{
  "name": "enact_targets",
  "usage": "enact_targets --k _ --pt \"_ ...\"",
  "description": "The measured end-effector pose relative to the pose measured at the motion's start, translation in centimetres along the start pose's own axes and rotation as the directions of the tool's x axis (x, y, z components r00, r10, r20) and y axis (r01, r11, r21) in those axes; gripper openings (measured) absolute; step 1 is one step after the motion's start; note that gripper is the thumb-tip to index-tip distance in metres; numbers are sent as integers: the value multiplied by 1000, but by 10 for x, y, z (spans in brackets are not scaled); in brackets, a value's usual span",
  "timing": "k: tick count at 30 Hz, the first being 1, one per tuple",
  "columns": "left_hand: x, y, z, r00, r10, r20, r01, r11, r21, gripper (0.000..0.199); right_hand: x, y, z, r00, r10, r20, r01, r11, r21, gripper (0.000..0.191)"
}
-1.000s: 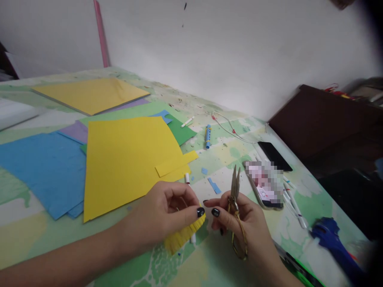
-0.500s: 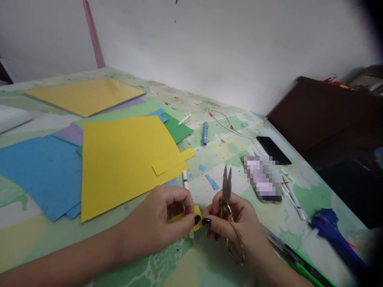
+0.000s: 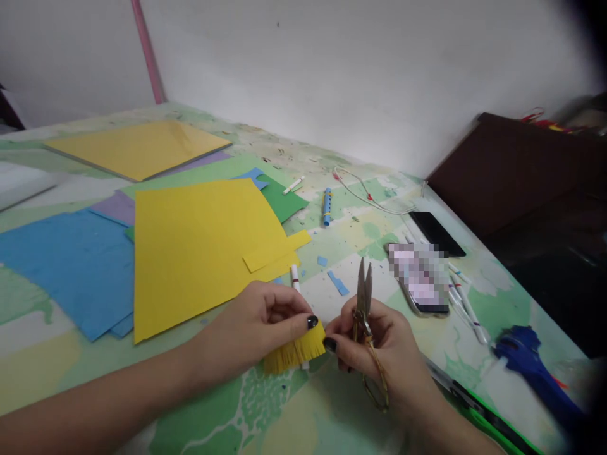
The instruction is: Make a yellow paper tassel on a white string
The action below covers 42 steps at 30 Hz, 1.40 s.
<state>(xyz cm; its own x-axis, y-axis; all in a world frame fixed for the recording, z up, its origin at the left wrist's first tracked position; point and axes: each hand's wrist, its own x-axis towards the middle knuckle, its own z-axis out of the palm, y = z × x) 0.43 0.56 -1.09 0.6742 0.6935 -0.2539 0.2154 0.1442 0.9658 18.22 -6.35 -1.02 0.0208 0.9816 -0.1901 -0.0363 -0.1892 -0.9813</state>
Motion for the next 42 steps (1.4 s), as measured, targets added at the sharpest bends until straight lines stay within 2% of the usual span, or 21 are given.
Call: enact_targets --k 6,9,13,17,25,32,42 --pt "-1 3 -1 999 35 -24 -35 999 9 19 -1 -2 -1 1000 21 -4 -21 999 -49 23" --pt "-1 8 -5 991 75 -111 -77 997 -10 18 -6 -4 -3 998 62 9 -61 994 -94 28" --pt "0 15 -11 957 119 -263 -132 991 -35 14 -13 -4 -7 992 66 108 -51 989 -138 35" --pt "-1 19 -15 929 116 -350 -156 984 -89 14 -14 -2 -8 972 61 227 -35 993 -116 42" --pt "-2 20 -15 944 49 -327 -110 979 -170 12 -9 -1 -4 958 109 264 -89 992 -85 50" --pt "-2 20 -13 950 62 -306 -125 974 -190 9 -9 1 -2 960 120 253 -118 993 -25 46" --pt "-2 18 -12 943 92 -321 -146 978 -149 9 -8 6 -3 965 135 227 -133 991 -25 45"
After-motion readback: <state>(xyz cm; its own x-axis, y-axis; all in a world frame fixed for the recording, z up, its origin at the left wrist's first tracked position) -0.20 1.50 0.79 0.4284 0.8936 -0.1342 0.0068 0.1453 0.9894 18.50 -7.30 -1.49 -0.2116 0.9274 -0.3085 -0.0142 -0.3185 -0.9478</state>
